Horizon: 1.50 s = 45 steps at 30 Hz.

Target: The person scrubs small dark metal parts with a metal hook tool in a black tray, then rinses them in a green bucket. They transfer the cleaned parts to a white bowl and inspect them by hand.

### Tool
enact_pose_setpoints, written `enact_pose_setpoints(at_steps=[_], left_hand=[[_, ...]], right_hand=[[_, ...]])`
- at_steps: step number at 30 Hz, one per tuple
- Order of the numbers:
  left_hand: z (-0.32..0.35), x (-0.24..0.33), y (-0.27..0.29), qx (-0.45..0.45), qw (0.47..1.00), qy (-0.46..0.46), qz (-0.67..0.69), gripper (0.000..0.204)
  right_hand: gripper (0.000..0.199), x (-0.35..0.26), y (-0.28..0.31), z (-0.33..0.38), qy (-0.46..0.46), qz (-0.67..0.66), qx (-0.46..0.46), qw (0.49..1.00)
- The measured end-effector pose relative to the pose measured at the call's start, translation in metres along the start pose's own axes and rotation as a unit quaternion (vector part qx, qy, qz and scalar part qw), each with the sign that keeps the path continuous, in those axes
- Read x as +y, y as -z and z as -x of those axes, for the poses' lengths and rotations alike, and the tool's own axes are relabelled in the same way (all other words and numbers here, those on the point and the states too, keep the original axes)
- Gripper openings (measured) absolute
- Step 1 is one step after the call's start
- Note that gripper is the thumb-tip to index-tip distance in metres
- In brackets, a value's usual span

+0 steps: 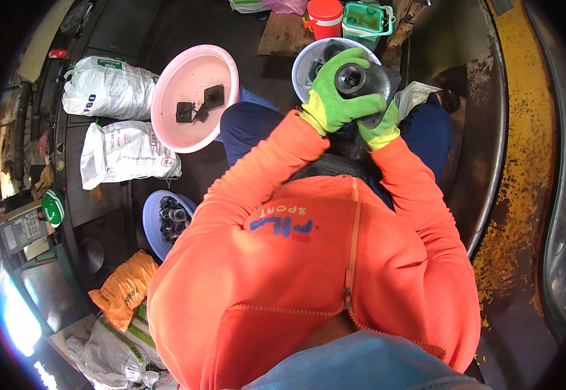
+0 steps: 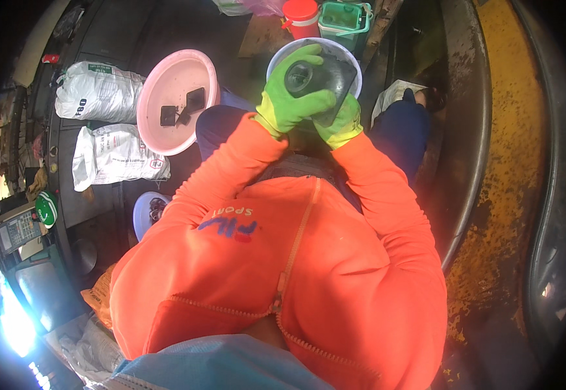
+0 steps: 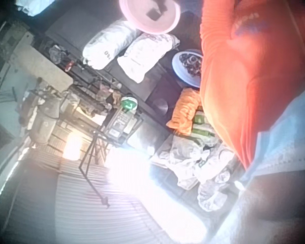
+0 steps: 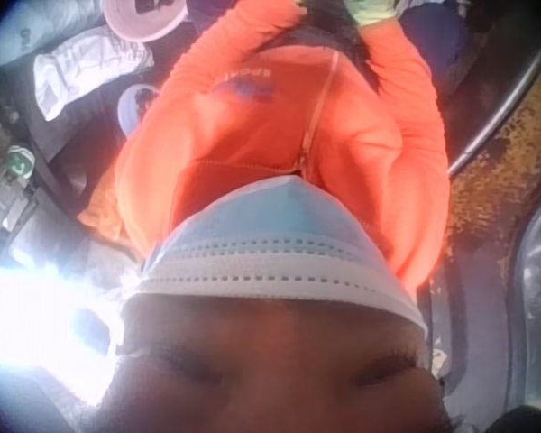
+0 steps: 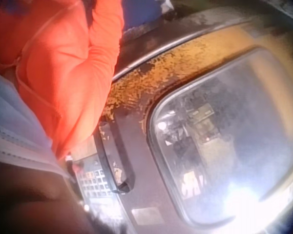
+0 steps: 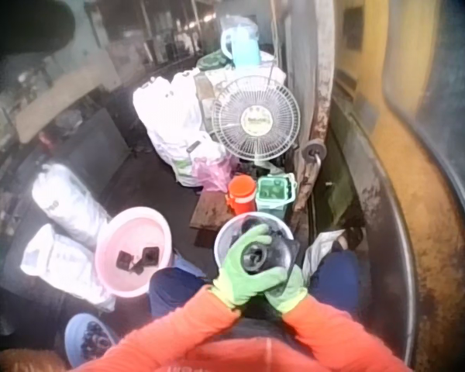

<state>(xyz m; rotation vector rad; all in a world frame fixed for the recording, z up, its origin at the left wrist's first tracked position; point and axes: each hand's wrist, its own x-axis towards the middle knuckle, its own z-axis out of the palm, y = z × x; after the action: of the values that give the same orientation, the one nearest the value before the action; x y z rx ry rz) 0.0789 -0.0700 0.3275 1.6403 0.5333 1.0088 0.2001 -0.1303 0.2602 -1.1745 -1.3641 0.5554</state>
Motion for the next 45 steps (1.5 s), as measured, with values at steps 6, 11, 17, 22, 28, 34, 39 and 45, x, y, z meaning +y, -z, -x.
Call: enact_pose_setpoints(at_steps=[6, 11, 17, 22, 28, 34, 39, 45], left_hand=[[-0.002, -0.008, 0.008, -0.051, 0.983, -0.151, -0.094, 0.046], [-0.006, 0.009, 0.025, -0.177, 0.966, -0.161, -0.103, 0.042], [-0.011, 0.017, 0.033, -0.343, 0.927, -0.148, -0.044, 0.043], [-0.016, 0.022, 0.022, -0.483, 0.867, -0.108, 0.052, 0.046], [-0.034, 0.034, 0.036, -0.433, 0.875, -0.172, -0.132, 0.067], [-0.013, 0.022, 0.026, -0.107, 0.96, -0.142, -0.216, 0.076], [0.004, 0.003, -0.001, -0.013, 0.996, -0.077, -0.046, 0.043], [0.002, 0.015, 0.017, -0.121, 0.981, -0.128, -0.08, 0.041]], right_hand=[[0.042, -0.024, 0.009, -0.005, 0.01, 0.004, -0.037, 0.999], [0.059, -0.031, 0.02, -0.014, -0.017, -0.005, -0.198, 0.98], [0.057, -0.034, 0.029, -0.002, -0.232, -0.329, -0.259, 0.878], [0.061, -0.028, 0.031, 0.01, -0.222, -0.241, -0.314, 0.891], [0.067, -0.027, 0.027, -0.001, -0.142, -0.23, -0.204, 0.941], [0.06, -0.024, 0.014, -0.022, -0.012, -0.19, -0.094, 0.977], [0.061, -0.016, 0.002, 0.002, -0.011, -0.063, -0.029, 0.998], [0.051, -0.023, 0.011, -0.007, -0.111, -0.278, -0.141, 0.944]])
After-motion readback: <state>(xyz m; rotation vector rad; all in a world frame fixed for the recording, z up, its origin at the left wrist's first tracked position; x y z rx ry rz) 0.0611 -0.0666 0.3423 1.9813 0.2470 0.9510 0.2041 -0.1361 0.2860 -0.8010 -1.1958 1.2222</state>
